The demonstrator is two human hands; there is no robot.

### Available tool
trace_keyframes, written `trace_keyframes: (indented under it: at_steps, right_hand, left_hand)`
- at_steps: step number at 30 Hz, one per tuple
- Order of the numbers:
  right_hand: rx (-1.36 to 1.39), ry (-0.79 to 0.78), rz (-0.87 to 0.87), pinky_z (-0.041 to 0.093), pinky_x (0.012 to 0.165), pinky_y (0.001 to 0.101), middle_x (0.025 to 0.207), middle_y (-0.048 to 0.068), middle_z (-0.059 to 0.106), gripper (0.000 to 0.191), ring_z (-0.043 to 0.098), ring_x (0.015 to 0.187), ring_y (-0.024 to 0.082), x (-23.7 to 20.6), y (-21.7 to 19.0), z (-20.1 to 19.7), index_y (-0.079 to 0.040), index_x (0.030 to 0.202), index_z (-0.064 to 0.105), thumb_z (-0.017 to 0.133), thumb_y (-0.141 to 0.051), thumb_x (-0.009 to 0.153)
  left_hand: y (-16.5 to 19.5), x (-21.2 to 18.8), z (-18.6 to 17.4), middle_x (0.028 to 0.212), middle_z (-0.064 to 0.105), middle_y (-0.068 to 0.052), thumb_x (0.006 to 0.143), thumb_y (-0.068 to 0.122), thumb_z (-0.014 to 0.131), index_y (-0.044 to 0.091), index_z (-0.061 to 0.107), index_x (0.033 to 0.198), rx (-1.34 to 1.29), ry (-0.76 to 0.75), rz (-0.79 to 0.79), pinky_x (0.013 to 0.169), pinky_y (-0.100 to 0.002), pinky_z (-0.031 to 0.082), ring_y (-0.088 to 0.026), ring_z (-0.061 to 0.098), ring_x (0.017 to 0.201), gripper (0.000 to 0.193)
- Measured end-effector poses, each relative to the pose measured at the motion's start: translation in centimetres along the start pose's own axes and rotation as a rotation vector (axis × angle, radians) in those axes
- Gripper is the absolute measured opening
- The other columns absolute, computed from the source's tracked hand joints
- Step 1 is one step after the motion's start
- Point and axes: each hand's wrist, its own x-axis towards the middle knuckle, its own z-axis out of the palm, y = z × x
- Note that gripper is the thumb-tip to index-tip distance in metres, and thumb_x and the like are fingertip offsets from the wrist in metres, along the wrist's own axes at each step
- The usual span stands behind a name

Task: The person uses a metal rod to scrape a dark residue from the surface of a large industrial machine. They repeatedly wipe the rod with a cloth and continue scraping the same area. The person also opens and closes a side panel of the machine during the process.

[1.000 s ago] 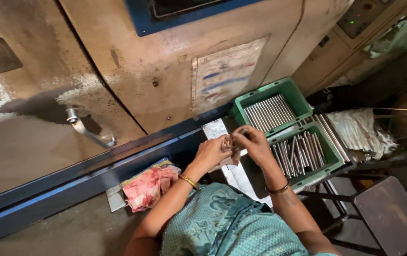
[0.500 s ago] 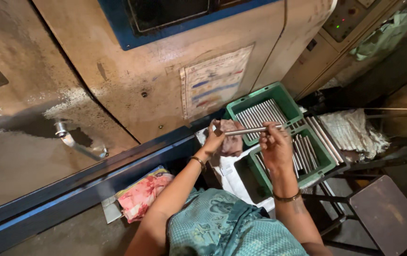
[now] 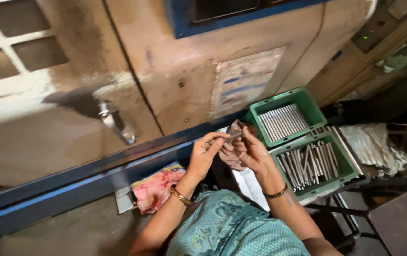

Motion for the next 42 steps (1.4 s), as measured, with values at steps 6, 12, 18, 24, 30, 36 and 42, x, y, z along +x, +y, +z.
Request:
trace_keyframes:
  at_steps: [6,12,18,24,30,36,42]
  right_hand:
    - [-0.099,0.093,-0.025,0.054,0.070,0.0256,0.099,0.006,0.066,0.040,0.064,0.084,0.016,-0.9,5.7,4.6,-0.002,0.124,0.061,0.057,-0.035,0.102]
    - [-0.154,-0.133,0.001,0.051,0.063,0.0215,0.092,0.009,0.066,0.042,0.062,0.081,0.016,-2.4,8.8,7.2,0.001,0.132,0.062,0.063,-0.031,0.105]
    - [-0.364,-0.113,0.009,0.051,0.057,0.0208,0.085,0.010,0.068,0.034,0.064,0.072,0.015,-5.2,14.7,11.5,0.002,0.127,0.065,0.064,-0.019,0.101]
    - [-0.563,-0.181,-0.046,0.057,0.061,0.0270,0.086,0.013,0.073,0.033,0.069,0.068,0.016,-8.2,20.6,15.5,0.005,0.127,0.066,0.064,-0.017,0.101]
    - [-0.600,-0.256,-0.082,0.061,0.072,0.0317,0.096,0.014,0.074,0.036,0.072,0.079,0.018,-11.0,24.6,17.6,0.006,0.131,0.063,0.064,-0.011,0.100]
    - [-0.635,-0.283,-0.124,0.061,0.075,0.0343,0.098,0.014,0.074,0.037,0.072,0.082,0.020,-12.9,28.2,18.5,0.008,0.133,0.061,0.064,-0.004,0.097]
    - [-0.714,-0.225,-0.237,0.059,0.067,0.0313,0.092,0.012,0.072,0.031,0.070,0.076,0.018,-12.5,30.3,17.5,0.005,0.128,0.063,0.063,-0.010,0.101]
  left_hand:
    - [1.4,-5.2,-4.5,0.090,0.074,-0.010,0.102,0.018,0.065,0.000,0.068,0.113,-0.138,0.188,-0.035,0.077,-0.029,0.058,-0.016,0.070,0.079,0.022]
    - [2.8,-10.5,-9.4,0.086,0.073,-0.011,0.101,0.019,0.064,0.004,0.067,0.113,-0.671,0.348,-0.089,0.073,-0.031,0.058,-0.018,0.070,0.074,0.020]
    - [3.1,-15.2,-12.9,0.080,0.070,-0.005,0.100,0.022,0.067,0.003,0.069,0.113,-1.199,0.518,-0.202,0.067,-0.025,0.057,-0.011,0.067,0.069,0.023]
    - [3.7,-19.6,-15.1,0.080,0.068,-0.002,0.102,0.022,0.066,0.003,0.066,0.115,-1.314,0.553,-0.195,0.066,-0.020,0.057,-0.009,0.067,0.069,0.023]
    - [4.6,-23.6,-15.4,0.075,0.067,0.001,0.098,0.026,0.068,0.007,0.068,0.113,-1.208,0.597,-0.274,0.063,-0.020,0.059,-0.009,0.067,0.063,0.024]
    - [5.1,-27.5,-15.4,0.079,0.068,0.000,0.100,0.025,0.068,0.005,0.067,0.113,-1.220,0.569,-0.295,0.062,-0.017,0.058,-0.009,0.069,0.066,0.024]
    - [8.1,-31.8,-15.5,0.082,0.067,-0.004,0.102,0.025,0.067,0.004,0.065,0.113,-1.207,0.559,-0.090,0.066,-0.020,0.057,-0.009,0.065,0.070,0.023]
